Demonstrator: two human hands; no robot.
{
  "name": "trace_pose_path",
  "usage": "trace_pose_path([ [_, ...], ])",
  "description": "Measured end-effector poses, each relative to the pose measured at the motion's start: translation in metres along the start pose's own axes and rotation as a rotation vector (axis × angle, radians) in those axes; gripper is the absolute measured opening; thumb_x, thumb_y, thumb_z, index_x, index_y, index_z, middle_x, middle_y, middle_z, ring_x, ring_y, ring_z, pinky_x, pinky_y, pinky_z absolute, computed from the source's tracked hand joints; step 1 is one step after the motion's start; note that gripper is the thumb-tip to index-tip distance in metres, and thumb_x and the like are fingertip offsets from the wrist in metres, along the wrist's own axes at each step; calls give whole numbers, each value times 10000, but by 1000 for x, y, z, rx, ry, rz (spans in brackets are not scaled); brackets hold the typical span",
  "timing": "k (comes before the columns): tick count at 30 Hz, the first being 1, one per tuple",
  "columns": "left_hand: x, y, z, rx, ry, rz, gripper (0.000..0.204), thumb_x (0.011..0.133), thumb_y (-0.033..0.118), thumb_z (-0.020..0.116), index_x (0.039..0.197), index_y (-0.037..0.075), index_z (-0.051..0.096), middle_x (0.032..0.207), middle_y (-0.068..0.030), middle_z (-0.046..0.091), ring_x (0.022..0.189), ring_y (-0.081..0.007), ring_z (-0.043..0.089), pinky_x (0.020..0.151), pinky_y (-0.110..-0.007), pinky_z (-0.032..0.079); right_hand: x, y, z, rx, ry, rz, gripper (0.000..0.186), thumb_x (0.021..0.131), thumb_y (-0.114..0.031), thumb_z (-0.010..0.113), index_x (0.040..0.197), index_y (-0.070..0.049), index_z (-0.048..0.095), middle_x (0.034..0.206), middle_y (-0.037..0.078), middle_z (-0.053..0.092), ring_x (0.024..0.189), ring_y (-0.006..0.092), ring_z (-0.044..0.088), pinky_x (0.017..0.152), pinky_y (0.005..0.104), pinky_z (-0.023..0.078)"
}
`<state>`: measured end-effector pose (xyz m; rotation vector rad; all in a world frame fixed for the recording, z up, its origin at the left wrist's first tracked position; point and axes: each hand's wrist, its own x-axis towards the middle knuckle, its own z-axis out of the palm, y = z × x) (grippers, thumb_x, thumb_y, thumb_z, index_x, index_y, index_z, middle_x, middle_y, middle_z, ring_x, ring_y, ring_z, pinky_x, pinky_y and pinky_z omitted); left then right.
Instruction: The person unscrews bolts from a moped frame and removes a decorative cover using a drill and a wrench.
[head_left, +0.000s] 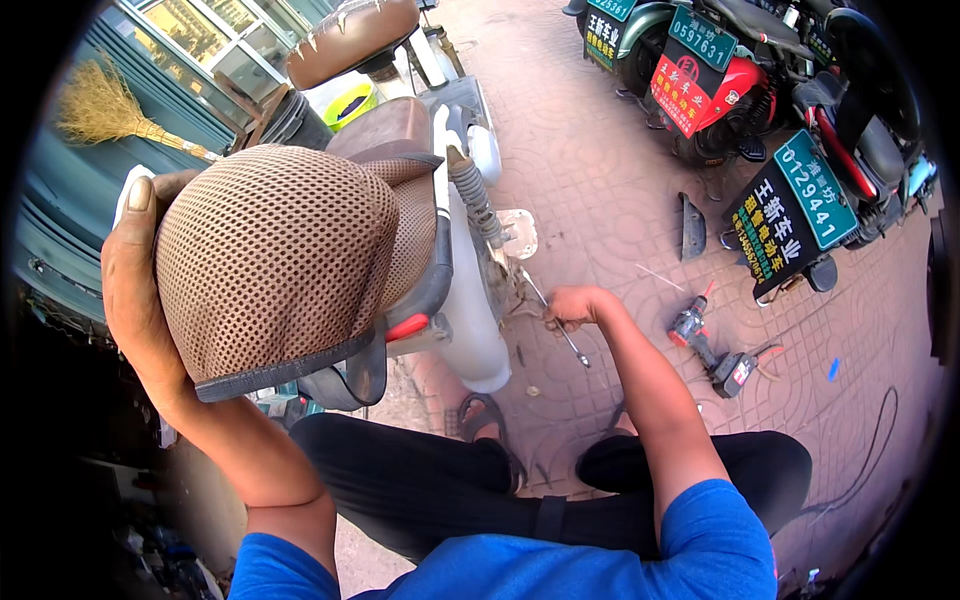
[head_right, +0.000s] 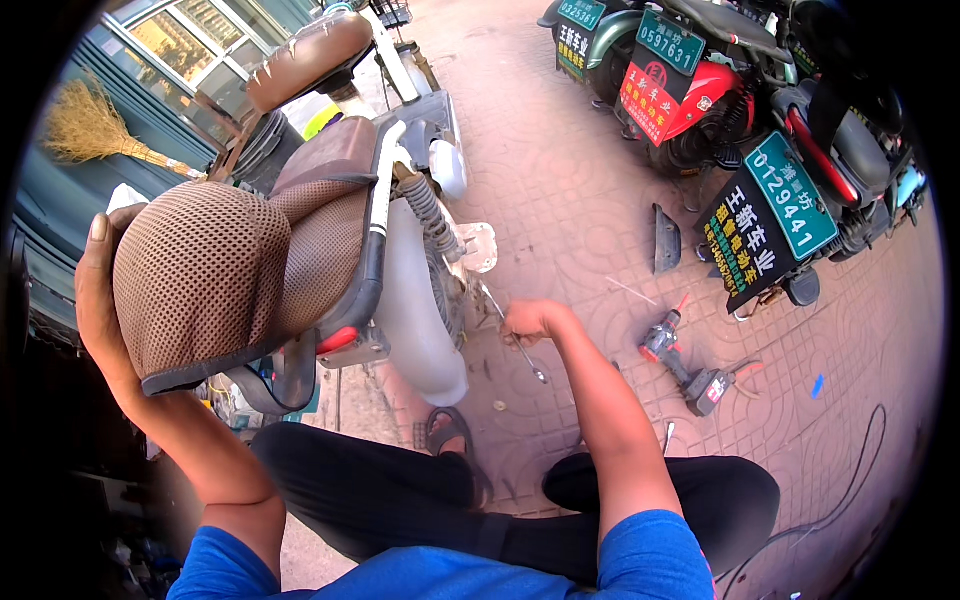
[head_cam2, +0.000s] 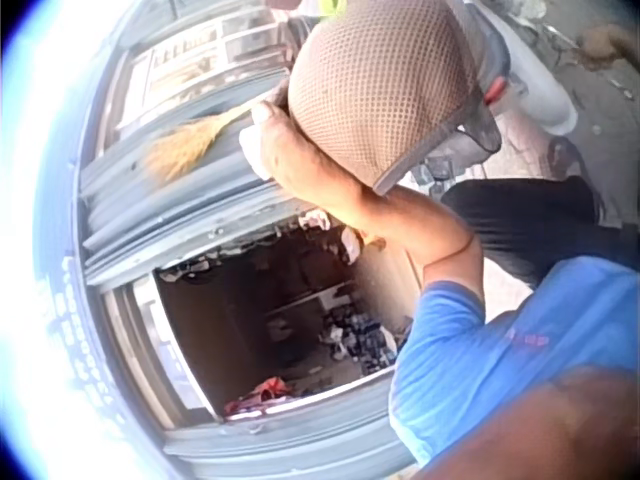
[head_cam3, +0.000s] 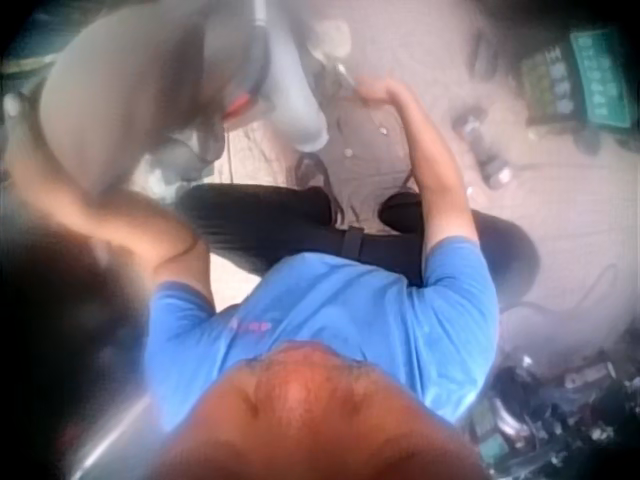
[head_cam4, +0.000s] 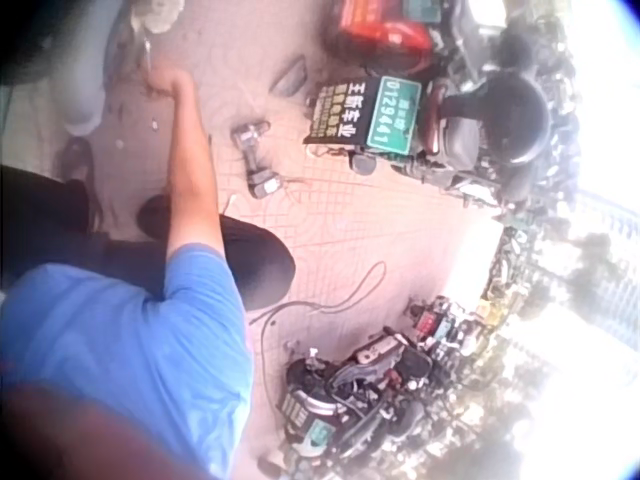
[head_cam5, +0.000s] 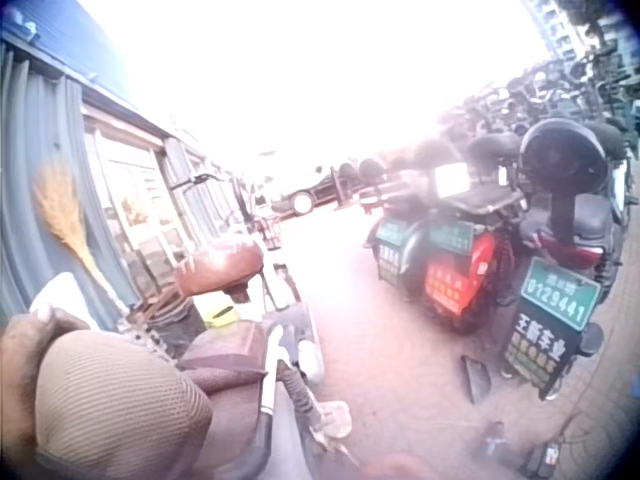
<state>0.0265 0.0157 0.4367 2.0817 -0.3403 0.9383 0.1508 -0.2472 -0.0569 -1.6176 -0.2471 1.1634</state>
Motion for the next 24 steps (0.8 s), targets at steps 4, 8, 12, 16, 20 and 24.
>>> trace_pose_path([
  [4, -4, 4, 15, 113, 55, 177, 310, 1026, 95, 574, 1318, 23, 648, 1151, -128, 705, 1038, -192, 682, 969, -322, 525, 12, 27, 3, -959, 300, -102, 235, 828, -87, 608, 966, 79, 700, 935, 276, 713, 909, 399, 704, 820, 470, 562],
  [8, -8, -1, 8, 123, 67, 163, 332, 1031, 83, 555, 1351, 40, 632, 1209, -127, 685, 1080, -205, 679, 985, -329, 530, 39, 40, 19, -690, 630, -149, 276, 826, -37, 559, 1066, 63, 652, 1049, 294, 697, 997, 441, 676, 879, 495, 543],
  [12, -11, -2, 9, 190, 109, 195, 372, 1022, 51, 532, 1388, 42, 602, 1239, -134, 671, 1120, -214, 669, 1017, -337, 528, 46, 41, 23, -685, 737, -190, 298, 856, -42, 542, 1136, 47, 586, 1040, 296, 697, 1009, 434, 680, 870, 504, 547],
  [16, -10, -6, 12, 229, 116, 250, 393, 1021, 42, 519, 1409, 50, 584, 1259, -136, 663, 1127, -224, 670, 1021, -345, 533, 53, 43, 12, -751, 791, -211, 335, 863, -64, 558, 1182, 38, 556, 1003, 279, 705, 982, 428, 688, 845, 502, 556],
  [20, -10, -8, 6, 160, 57, 246, 371, 1024, 69, 546, 1390, 57, 599, 1257, -139, 671, 1122, -233, 680, 1002, -349, 548, 48, 32, 16, -816, 601, -211, 219, 864, -104, 564, 999, 32, 672, 963, 259, 715, 951, 410, 696, 837, 503, 550],
  [24, -7, -15, -1, 304, 31, 405, 389, 1010, 84, 585, 1399, 69, 596, 1252, -139, 675, 1110, -239, 688, 985, -349, 553, 42, 11, -7, -1327, 86, -297, 199, 803, -211, 711, 812, -16, 746, 881, 198, 734, 869, 383, 711, 766, 487, 558],
])
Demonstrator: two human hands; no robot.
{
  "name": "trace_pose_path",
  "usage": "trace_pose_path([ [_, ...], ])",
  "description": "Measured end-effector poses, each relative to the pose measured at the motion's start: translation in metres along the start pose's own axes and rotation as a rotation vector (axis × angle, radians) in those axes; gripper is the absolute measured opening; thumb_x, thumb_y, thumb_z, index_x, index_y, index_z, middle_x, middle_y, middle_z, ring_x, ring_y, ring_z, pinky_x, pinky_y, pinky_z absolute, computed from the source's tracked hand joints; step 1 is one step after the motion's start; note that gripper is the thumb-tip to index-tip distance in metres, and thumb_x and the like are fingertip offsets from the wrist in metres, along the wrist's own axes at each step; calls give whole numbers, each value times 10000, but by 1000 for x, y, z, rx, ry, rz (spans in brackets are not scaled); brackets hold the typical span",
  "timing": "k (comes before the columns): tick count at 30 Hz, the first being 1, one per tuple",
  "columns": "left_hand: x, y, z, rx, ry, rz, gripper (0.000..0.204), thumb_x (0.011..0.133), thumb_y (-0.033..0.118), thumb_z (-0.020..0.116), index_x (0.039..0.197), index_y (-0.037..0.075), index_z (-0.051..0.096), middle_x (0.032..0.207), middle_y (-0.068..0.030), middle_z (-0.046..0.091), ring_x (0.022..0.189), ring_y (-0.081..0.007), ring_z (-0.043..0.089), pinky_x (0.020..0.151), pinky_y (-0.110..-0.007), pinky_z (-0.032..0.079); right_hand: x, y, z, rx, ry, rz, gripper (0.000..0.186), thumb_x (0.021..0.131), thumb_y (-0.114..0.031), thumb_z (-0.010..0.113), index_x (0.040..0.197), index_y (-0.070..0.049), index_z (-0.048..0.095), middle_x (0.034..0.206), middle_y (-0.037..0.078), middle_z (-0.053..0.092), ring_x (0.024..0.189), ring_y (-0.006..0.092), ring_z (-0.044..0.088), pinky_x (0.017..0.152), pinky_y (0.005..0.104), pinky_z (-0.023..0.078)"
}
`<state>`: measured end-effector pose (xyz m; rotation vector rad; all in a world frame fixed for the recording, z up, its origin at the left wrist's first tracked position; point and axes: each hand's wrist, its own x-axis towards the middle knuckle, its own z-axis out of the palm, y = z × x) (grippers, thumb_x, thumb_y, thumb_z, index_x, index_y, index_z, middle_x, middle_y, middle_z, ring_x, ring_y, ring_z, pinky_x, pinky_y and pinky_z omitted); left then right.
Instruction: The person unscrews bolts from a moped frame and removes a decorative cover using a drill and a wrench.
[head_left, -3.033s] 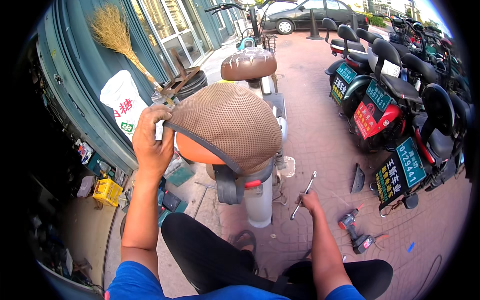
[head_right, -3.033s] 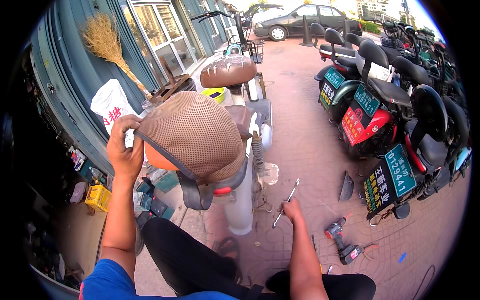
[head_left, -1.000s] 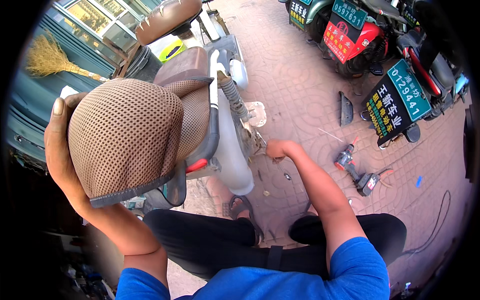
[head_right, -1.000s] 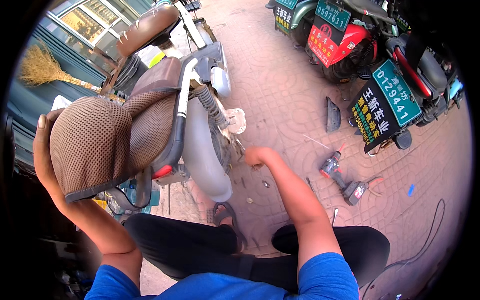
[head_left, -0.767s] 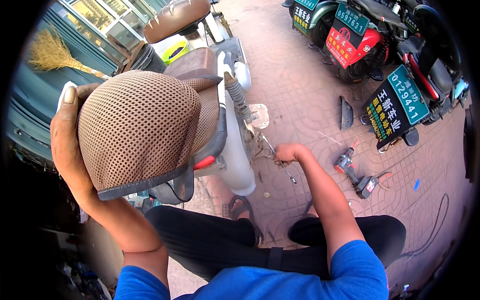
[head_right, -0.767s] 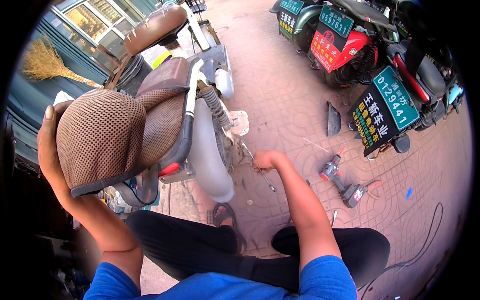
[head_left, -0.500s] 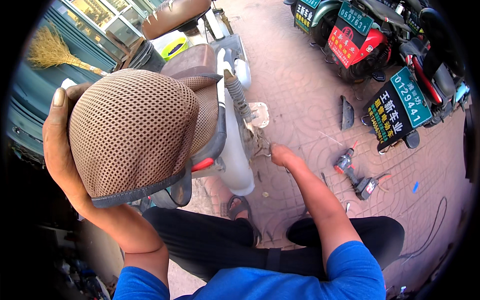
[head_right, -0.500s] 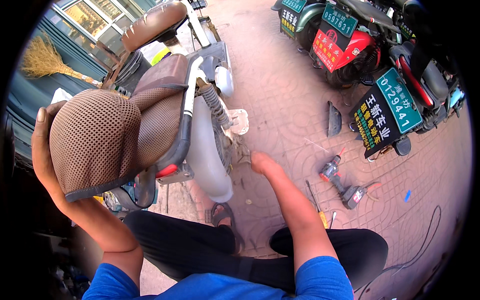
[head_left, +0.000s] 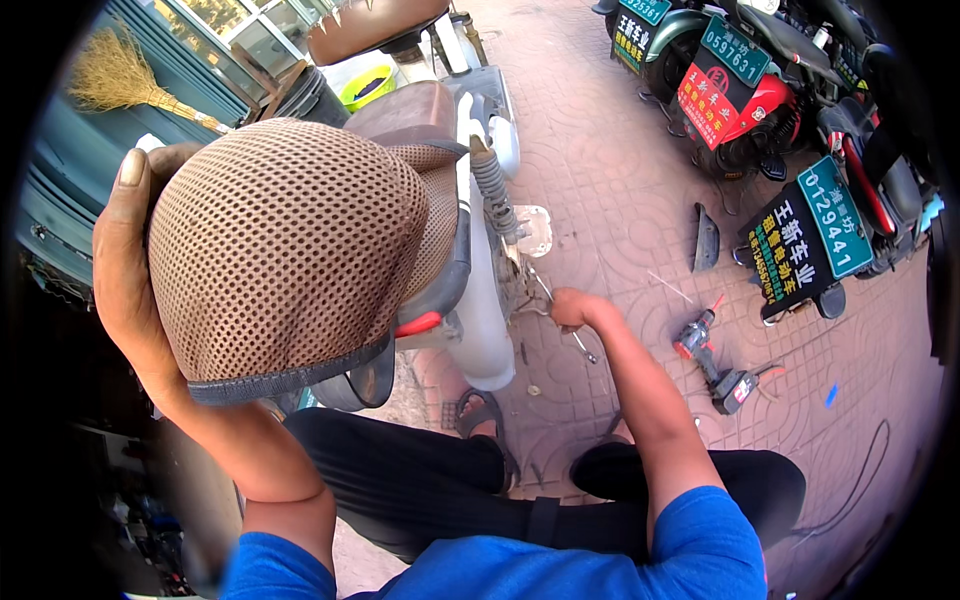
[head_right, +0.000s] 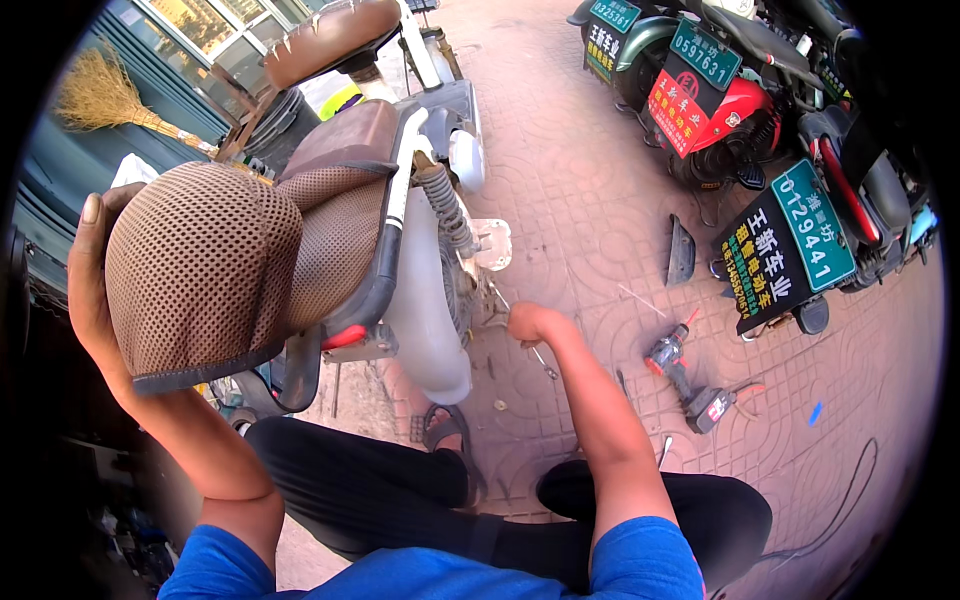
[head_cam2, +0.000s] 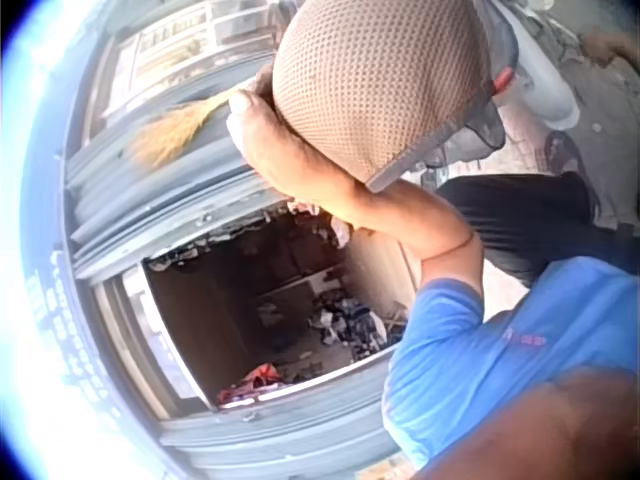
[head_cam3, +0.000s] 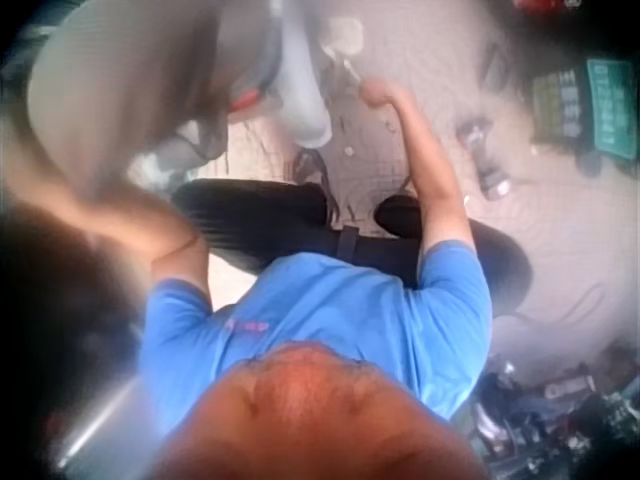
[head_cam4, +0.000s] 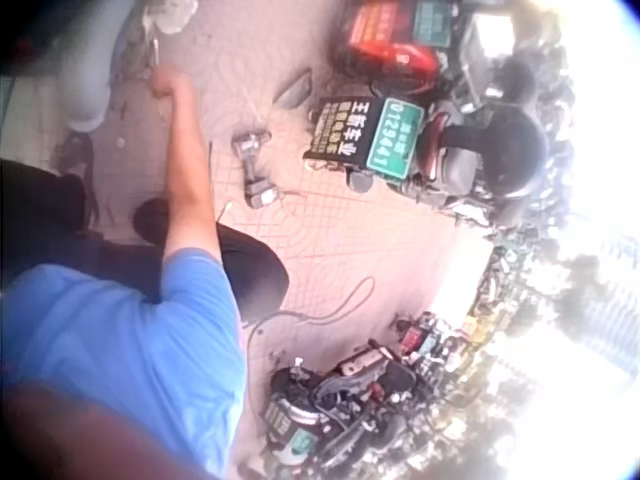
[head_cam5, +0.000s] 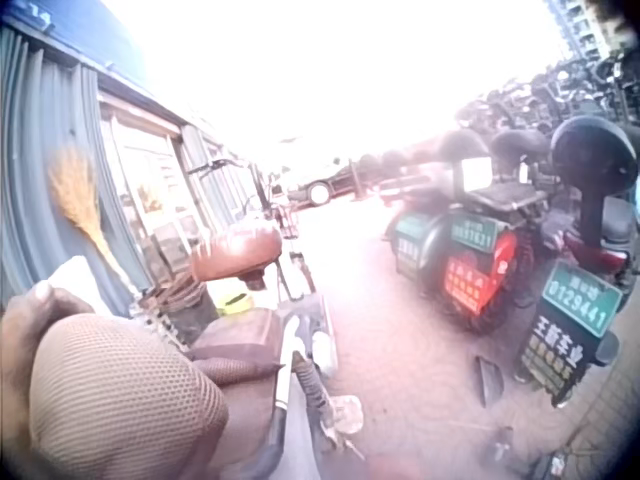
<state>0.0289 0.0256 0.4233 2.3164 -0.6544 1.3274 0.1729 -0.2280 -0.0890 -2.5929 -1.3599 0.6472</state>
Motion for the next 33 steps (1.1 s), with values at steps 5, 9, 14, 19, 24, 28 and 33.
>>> trace_pose_path([
  [5, 0, 2, 1, 29, 17, 17, 410, 994, 70, 589, 1404, 63, 592, 1254, -143, 676, 1123, -251, 684, 997, -359, 547, 4, 6, 8, 63, -69, -16, 223, 724, -257, 804, 803, -53, 763, 860, 164, 742, 837, 372, 714, 737, 475, 562],
  [9, -2, 8, 5, 107, 25, 49, 411, 993, 72, 569, 1403, 51, 590, 1277, -143, 668, 1165, -256, 667, 1032, -359, 528, -2, -5, 18, 206, -6, 139, 154, 778, -161, 731, 831, -16, 727, 944, 224, 729, 893, 404, 702, 787, 487, 562],
  [14, -6, 25, 17, 8, 126, -130, 396, 1029, 117, 517, 1412, 34, 575, 1306, -151, 659, 1182, -258, 663, 1062, -364, 518, -14, -36, 23, 512, 503, 533, 239, 877, -28, 525, 1065, 70, 635, 1081, 306, 686, 1020, 423, 679, 867, 504, 543],
  [19, -3, 31, 17, -8, 121, -125, 408, 1035, 108, 517, 1436, 39, 550, 1281, -159, 670, 1167, -249, 670, 1043, -362, 536, 7, -22, 54, 513, 728, 508, 224, 871, -21, 473, 1061, 65, 552, 1002, 318, 676, 963, 465, 665, 843, 534, 532],
  [24, -5, 27, 20, -112, 138, -245, 396, 1037, 93, 521, 1428, 44, 561, 1258, -157, 677, 1132, -240, 682, 1025, -359, 545, 15, -16, 57, 460, 780, 522, 219, 877, -32, 479, 1072, 42, 545, 982, 295, 680, 946, 461, 666, 830, 531, 534],
  [28, -4, 24, 16, -25, 80, -102, 389, 1028, 79, 547, 1415, 56, 578, 1232, -147, 684, 1109, -230, 687, 1006, -353, 551, 12, -29, 46, 477, 611, 543, 376, 906, -81, 491, 1237, 84, 555, 1133, 305, 674, 1022, 442, 670, 880, 509, 539],
  [33, 2, -1, 1, -21, -23, -25, 407, 985, 51, 599, 1392, 64, 603, 1238, -141, 685, 1122, -243, 683, 1005, -346, 540, 0, -38, 42, 426, 505, 560, 322, 849, -79, 546, 1130, 67, 604, 1025, 290, 697, 974, 442, 681, 848, 499, 550],
])
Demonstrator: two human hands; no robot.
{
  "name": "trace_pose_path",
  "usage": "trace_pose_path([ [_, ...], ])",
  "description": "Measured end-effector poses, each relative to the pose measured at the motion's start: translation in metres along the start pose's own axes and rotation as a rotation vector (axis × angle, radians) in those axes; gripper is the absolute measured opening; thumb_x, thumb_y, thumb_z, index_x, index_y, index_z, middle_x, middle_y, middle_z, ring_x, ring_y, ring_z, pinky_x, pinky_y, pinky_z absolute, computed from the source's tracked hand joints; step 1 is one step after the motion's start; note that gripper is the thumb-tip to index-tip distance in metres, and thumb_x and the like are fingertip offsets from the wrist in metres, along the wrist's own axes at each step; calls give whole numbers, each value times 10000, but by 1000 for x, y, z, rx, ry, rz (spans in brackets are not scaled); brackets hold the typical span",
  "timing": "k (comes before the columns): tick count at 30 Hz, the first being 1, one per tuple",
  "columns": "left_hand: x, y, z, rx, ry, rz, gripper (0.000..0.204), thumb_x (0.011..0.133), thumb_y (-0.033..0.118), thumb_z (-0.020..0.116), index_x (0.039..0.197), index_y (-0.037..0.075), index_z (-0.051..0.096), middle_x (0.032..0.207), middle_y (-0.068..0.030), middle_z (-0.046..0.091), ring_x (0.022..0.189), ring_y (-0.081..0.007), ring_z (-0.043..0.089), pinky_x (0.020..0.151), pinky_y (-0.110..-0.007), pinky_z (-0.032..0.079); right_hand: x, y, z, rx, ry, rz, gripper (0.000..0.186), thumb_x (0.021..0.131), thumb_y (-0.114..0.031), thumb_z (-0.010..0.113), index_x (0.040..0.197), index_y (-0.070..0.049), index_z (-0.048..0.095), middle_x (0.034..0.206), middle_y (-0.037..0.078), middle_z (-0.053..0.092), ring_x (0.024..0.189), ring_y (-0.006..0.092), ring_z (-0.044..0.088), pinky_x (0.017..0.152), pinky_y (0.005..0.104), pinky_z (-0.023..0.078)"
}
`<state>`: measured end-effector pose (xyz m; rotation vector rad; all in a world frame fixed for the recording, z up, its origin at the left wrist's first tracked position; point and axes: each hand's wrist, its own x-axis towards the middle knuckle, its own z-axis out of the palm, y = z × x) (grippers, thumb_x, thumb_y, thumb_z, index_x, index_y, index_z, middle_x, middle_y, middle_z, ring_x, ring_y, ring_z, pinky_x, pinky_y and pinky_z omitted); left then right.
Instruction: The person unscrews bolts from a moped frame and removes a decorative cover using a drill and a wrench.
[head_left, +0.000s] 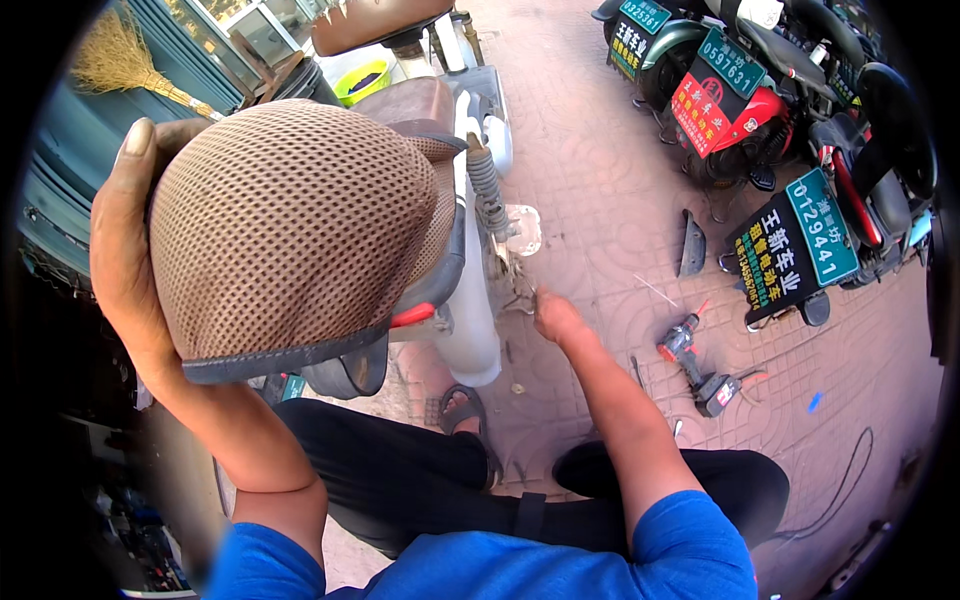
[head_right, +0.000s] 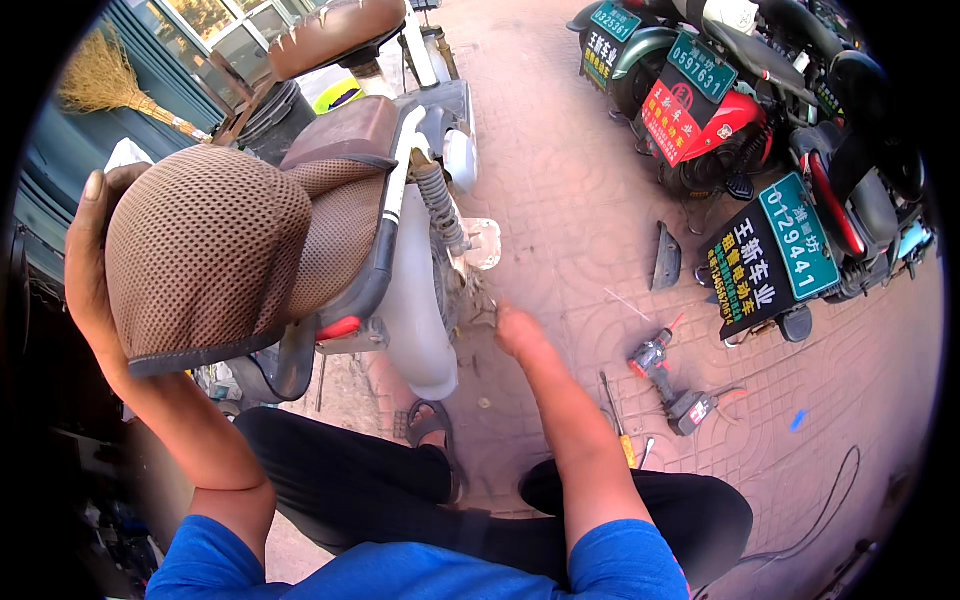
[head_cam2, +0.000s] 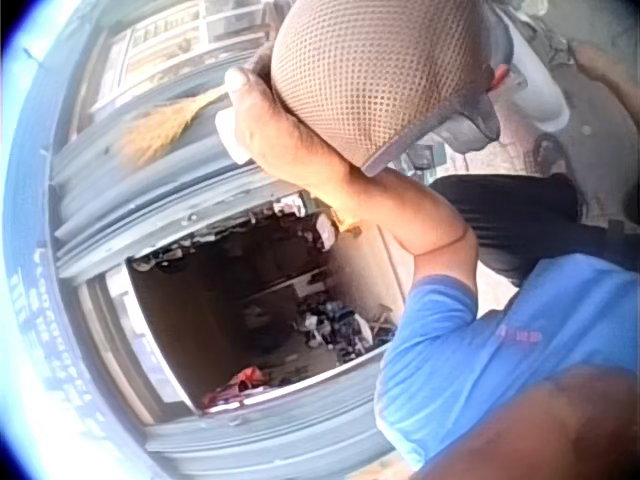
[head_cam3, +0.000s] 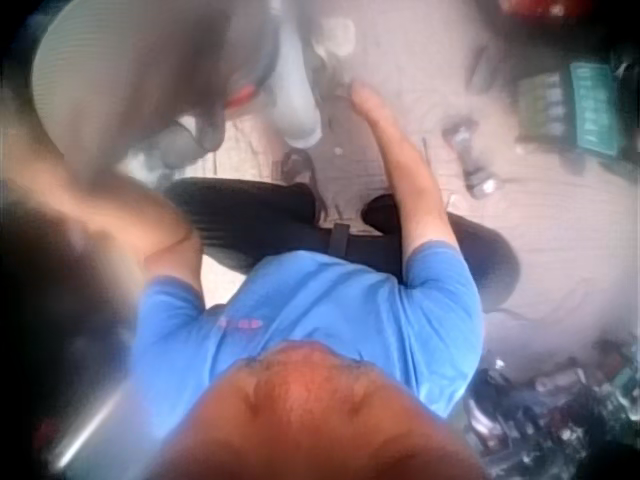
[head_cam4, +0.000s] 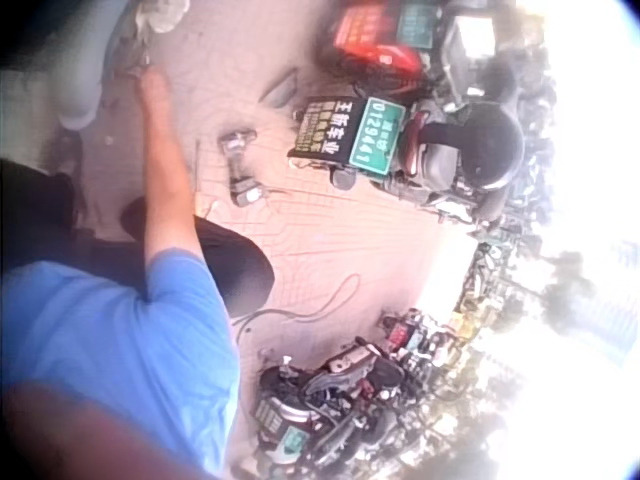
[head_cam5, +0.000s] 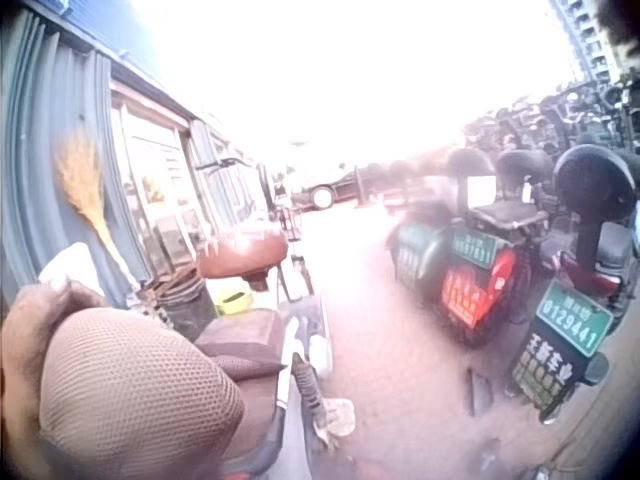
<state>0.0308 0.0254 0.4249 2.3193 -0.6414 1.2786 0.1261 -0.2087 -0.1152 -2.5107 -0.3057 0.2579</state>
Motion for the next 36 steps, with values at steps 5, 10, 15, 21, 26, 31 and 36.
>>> trace_pose_path([
  [5, 13, -13, -10, -50, -112, 63, 424, 970, 16, 580, 1390, 66, 605, 1171, -148, 714, 1082, -263, 698, 976, -357, 536, 6, -9, -45, -208, -297, -159, 210, 825, -98, 584, 870, 48, 728, 930, 266, 715, 931, 430, 697, 830, 485, 560],
  [10, 9, -11, -8, 11, -75, 228, 451, 965, 15, 580, 1412, 78, 589, 1130, -158, 725, 1031, -270, 710, 952, -367, 538, -17, -51, -85, -139, -374, 26, 203, 827, -103, 606, 840, 48, 742, 920, 272, 713, 944, 439, 693, 840, 487, 557],
  [15, 4, -13, -12, 193, -27, 250, 436, 985, 40, 587, 1419, 72, 581, 1213, -152, 699, 1089, -256, 701, 993, -356, 544, -25, -16, -44, 26, -89, 128, 219, 853, -108, 603, 990, 53, 663, 986, 301, 697, 998, 459, 672, 869, 490, 546],
  [21, -7, 6, 7, 59, 32, 82, 434, 1020, 83, 564, 1454, 78, 545, 1310, -156, 659, 1154, -246, 683, 1014, -358, 558, -4, 19, 12, 25, 127, 43, 225, 887, -57, 527, 1087, 39, 568, 1011, 296, 691, 989, 437, 680, 859, 505, 549],
  [26, -9, 24, 8, 187, 46, 0, 435, 1042, 124, 536, 1472, 62, 517, 1341, -168, 645, 1190, -275, 669, 1026, -374, 552, 13, 7, 7, 19, 119, 6, 171, 907, -66, 504, 1039, 9, 583, 980, 262, 700, 936, 411, 694, 822, 503, 557],
  [31, -11, 13, 7, 147, 69, -39, 435, 1040, 120, 543, 1468, 50, 518, 1337, -170, 646, 1193, -277, 666, 1030, -379, 549, 11, 13, -2, -6, 0, -17, 190, 898, -112, 539, 1052, -1, 549, 931, 302, 682, 905, 466, 670, 815, 543, 529],
  [36, -2, 5, -3, 122, -9, 127, 433, 1019, 88, 570, 1450, 57, 541, 1299, -156, 665, 1170, -265, 675, 1026, -376, 548, -31, 49, 46, 127, -38, 13, 301, 979, -272, 528, 1066, 13, 565, 974, 295, 679, 936, 497, 642, 835, 562, 503],
])
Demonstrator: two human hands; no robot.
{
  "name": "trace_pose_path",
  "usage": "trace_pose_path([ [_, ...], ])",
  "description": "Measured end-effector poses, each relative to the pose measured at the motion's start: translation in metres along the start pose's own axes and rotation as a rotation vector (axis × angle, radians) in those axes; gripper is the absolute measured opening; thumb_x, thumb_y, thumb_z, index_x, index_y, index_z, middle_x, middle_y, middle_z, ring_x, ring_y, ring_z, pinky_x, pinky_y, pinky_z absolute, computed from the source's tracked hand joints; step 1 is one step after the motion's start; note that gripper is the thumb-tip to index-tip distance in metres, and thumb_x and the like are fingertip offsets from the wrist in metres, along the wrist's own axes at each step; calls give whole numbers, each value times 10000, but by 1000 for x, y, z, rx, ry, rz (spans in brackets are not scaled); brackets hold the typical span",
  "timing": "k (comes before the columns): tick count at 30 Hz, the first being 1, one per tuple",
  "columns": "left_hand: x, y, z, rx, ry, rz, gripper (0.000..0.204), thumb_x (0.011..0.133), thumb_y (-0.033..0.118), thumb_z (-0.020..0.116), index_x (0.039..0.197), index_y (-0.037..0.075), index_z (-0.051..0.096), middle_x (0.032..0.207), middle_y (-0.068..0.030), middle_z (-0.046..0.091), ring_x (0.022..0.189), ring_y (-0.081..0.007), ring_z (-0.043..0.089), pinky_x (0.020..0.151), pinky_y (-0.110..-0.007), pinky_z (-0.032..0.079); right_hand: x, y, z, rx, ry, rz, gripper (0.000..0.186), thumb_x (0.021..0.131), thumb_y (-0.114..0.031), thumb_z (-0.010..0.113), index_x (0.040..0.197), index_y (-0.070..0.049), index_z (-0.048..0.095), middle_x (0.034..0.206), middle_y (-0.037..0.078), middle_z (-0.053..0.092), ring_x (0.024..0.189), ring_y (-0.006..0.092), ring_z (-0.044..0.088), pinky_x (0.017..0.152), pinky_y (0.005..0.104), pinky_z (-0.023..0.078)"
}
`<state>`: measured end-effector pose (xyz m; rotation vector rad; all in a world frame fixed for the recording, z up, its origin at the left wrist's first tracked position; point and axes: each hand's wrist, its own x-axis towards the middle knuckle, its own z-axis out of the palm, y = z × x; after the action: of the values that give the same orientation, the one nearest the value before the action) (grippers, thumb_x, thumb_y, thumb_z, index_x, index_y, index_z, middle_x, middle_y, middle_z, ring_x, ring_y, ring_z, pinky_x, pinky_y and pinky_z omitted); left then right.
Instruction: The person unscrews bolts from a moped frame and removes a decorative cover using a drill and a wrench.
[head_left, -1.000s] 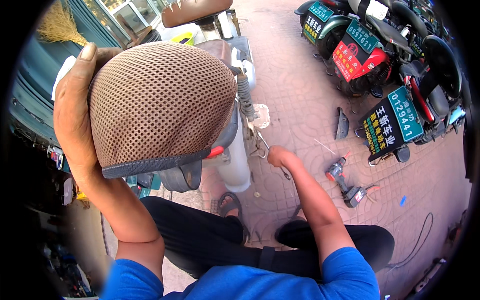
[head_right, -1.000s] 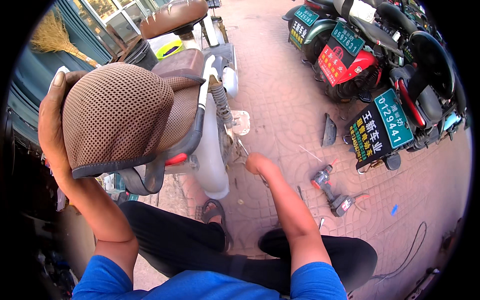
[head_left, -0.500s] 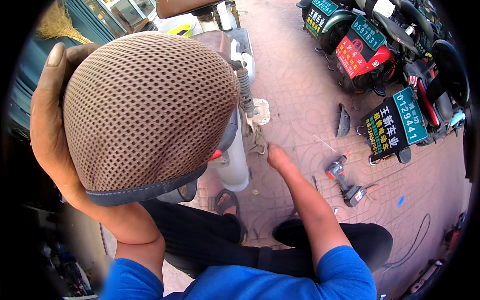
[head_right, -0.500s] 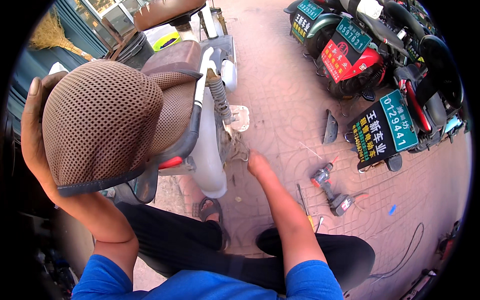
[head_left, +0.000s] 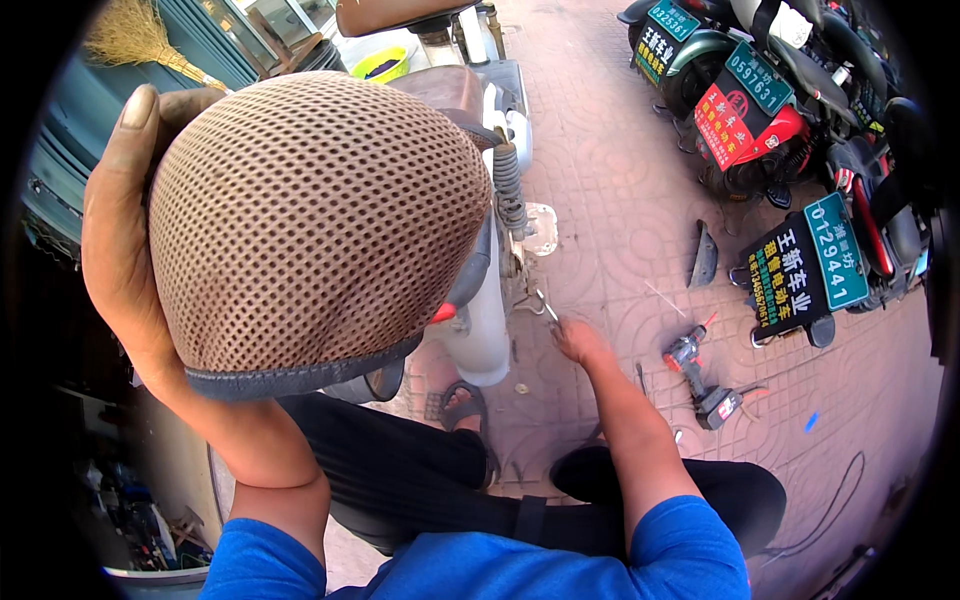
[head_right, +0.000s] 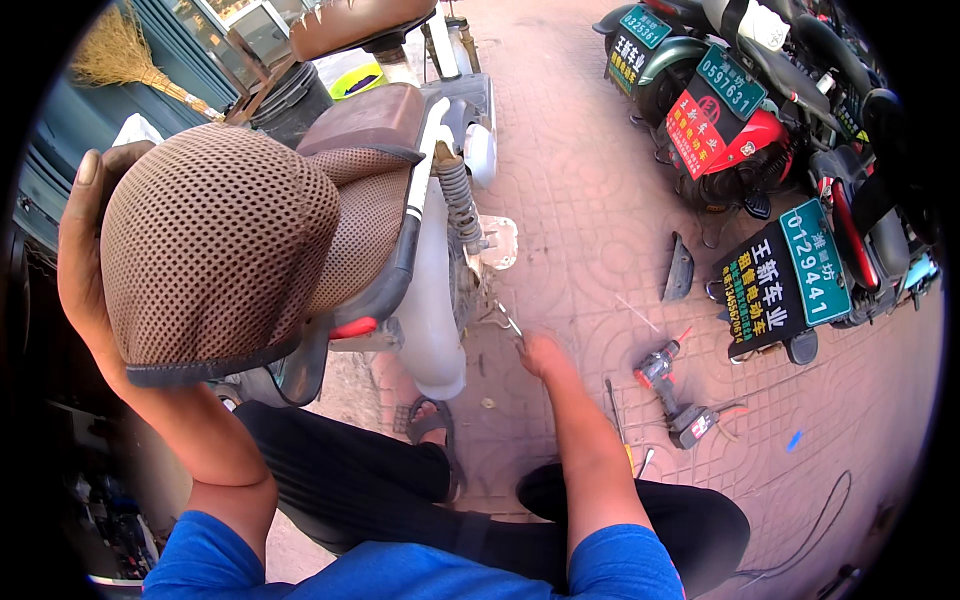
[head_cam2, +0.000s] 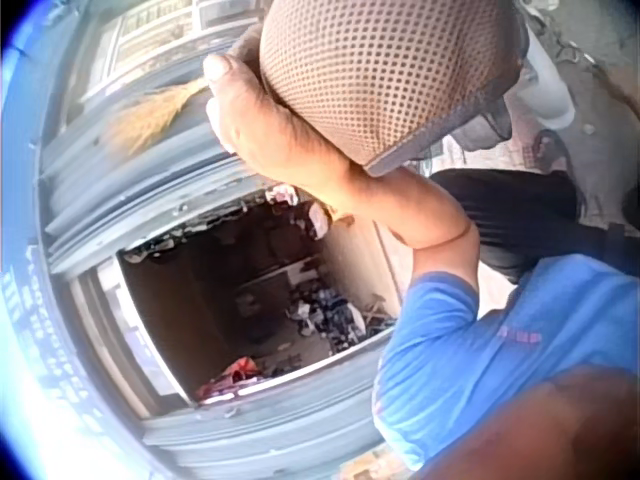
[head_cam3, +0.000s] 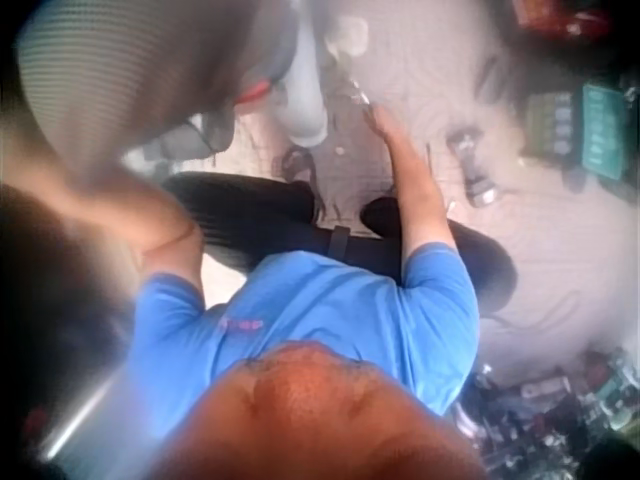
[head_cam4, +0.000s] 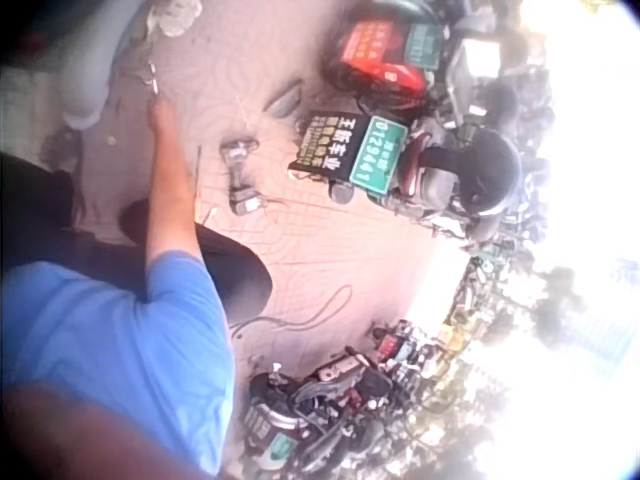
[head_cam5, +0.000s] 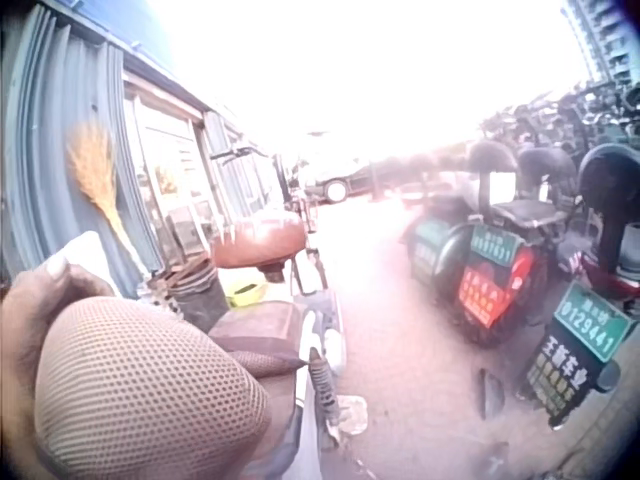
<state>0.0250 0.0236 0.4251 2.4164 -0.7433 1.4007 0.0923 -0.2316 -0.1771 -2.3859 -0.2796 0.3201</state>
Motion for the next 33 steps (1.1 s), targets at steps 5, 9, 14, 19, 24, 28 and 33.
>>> trace_pose_path([
  [5, 3, -11, 2, -5, 31, 74, 394, 977, 52, 615, 1370, 40, 614, 1180, -154, 711, 1084, -247, 697, 999, -354, 534, -25, 7, -10, 92, 174, 84, 283, 1010, -260, 498, 1023, 14, 565, 957, 305, 667, 918, 501, 639, 814, 568, 497],
  [9, 18, -6, 0, -439, -70, -136, 278, 1042, 150, 542, 1213, 7, 707, 1051, -152, 738, 979, -204, 707, 969, -314, 512, -10, -24, -34, 36, 329, 50, 184, 987, -169, 496, 987, 6, 553, 900, 300, 657, 882, 486, 645, 778, 553, 507],
  [14, 19, -3, -1, -255, -65, 27, 279, 1028, 132, 557, 1247, 26, 693, 1052, -148, 734, 982, -207, 705, 964, -319, 521, 12, -37, -32, -57, 459, -55, 117, 953, -110, 500, 952, -5, 552, 842, 256, 651, 830, 445, 653, 743, 526, 518],
  [19, -1, -7, 3, -11, 20, 36, 413, 985, 63, 605, 1398, 68, 597, 1204, -142, 704, 1116, -256, 695, 1039, -355, 530, 28, -38, -12, -98, 572, -134, 126, 969, -79, 463, 947, -5, 562, 828, 228, 641, 794, 417, 641, 729, 520, 511],
  [24, -6, 5, 5, 30, 25, -98, 452, 1023, 93, 556, 1473, 69, 516, 1332, -157, 648, 1181, -262, 672, 1021, -362, 559, 43, -39, -8, -99, 595, -176, 157, 982, -69, 436, 969, 21, 564, 844, 242, 636, 802, 426, 627, 729, 531, 497],
  [28, -4, 3, 6, 38, 29, -95, 451, 1025, 121, 565, 1471, 70, 517, 1335, -160, 646, 1180, -277, 674, 1023, -375, 559, 44, -30, -13, -8, 450, -138, 158, 974, -78, 451, 1003, 30, 563, 886, 267, 642, 853, 459, 620, 751, 544, 489],
  [33, -5, -1, 0, 27, 1, -19, 452, 1019, 140, 594, 1461, 73, 529, 1312, -157, 656, 1174, -268, 677, 1030, -368, 551, 26, -36, -22, 99, 317, -103, 184, 971, -148, 498, 1035, 11, 564, 932, 308, 642, 941, 484, 622, 799, 543, 499],
])
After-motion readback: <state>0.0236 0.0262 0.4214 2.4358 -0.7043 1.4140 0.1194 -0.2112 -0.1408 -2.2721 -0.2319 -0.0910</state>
